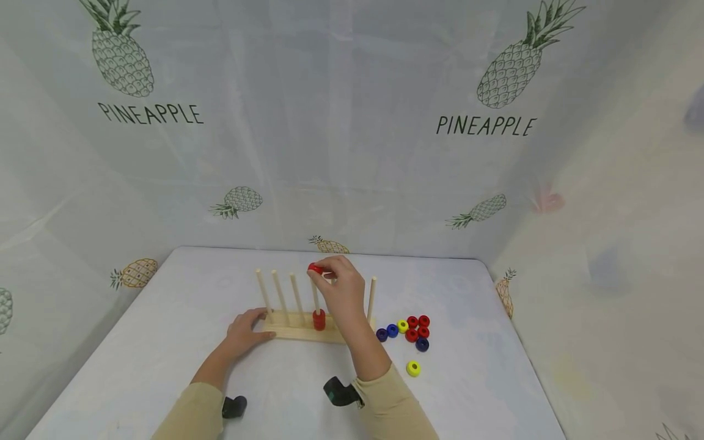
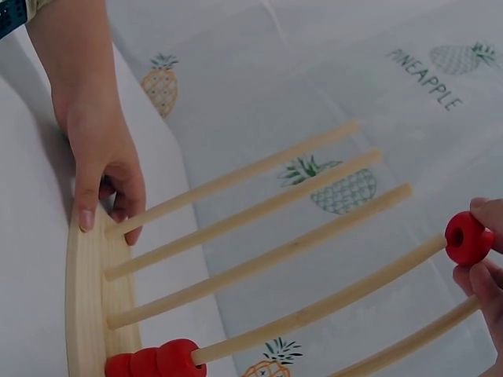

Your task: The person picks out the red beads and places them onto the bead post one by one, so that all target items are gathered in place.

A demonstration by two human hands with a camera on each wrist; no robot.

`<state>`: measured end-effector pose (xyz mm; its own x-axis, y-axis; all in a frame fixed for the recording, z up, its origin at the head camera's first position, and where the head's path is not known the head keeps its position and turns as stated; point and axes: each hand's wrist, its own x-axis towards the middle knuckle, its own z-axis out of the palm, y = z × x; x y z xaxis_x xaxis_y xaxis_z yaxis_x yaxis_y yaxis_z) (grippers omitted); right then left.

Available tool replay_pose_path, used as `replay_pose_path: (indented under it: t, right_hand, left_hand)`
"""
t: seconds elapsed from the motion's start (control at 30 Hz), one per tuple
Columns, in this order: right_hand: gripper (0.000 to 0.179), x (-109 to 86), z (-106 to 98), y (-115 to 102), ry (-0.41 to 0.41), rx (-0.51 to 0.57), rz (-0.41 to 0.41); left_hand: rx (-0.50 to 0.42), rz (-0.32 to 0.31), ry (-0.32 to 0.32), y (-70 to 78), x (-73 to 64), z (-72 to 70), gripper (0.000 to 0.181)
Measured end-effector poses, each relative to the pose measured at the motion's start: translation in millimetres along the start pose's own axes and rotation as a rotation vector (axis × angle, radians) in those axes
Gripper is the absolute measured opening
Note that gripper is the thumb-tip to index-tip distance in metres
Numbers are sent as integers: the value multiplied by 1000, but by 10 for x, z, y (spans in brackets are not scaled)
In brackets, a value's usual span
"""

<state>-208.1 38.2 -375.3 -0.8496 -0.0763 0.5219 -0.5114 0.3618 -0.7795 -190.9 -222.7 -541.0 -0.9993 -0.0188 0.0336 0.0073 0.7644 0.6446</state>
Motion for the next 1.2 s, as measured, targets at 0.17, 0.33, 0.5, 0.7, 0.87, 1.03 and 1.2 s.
replay_pose_path:
  t: [0.17, 0.33, 0.5, 0.7, 0.87, 1.03, 1.2]
  right_hand:
    - [12, -4, 3, -13, 8, -11, -10]
    - [13, 1, 7, 1, 13, 3, -27]
    - [13, 2, 14, 14, 20, 10, -44]
    - [13, -2, 15, 13, 27, -10, -74]
    - [14, 1, 19, 16, 28, -37, -91]
    - [15, 1, 19, 19, 22, -42, -83]
    - [15, -2, 15, 12, 14, -36, -70]
  left_hand:
    - [-2, 0, 1, -1, 2, 6, 65]
    - [-6, 6, 4, -8, 15, 4, 65]
    - [-3, 13, 8, -27, 30, 15, 65]
    - [-6, -8, -6, -49, 26, 43, 66]
    - [-21, -16, -12, -48, 14, 42, 67]
    - [-19, -15, -11, -32, 4, 27, 66]
    - [-24, -16, -11, -4, -8, 15, 66]
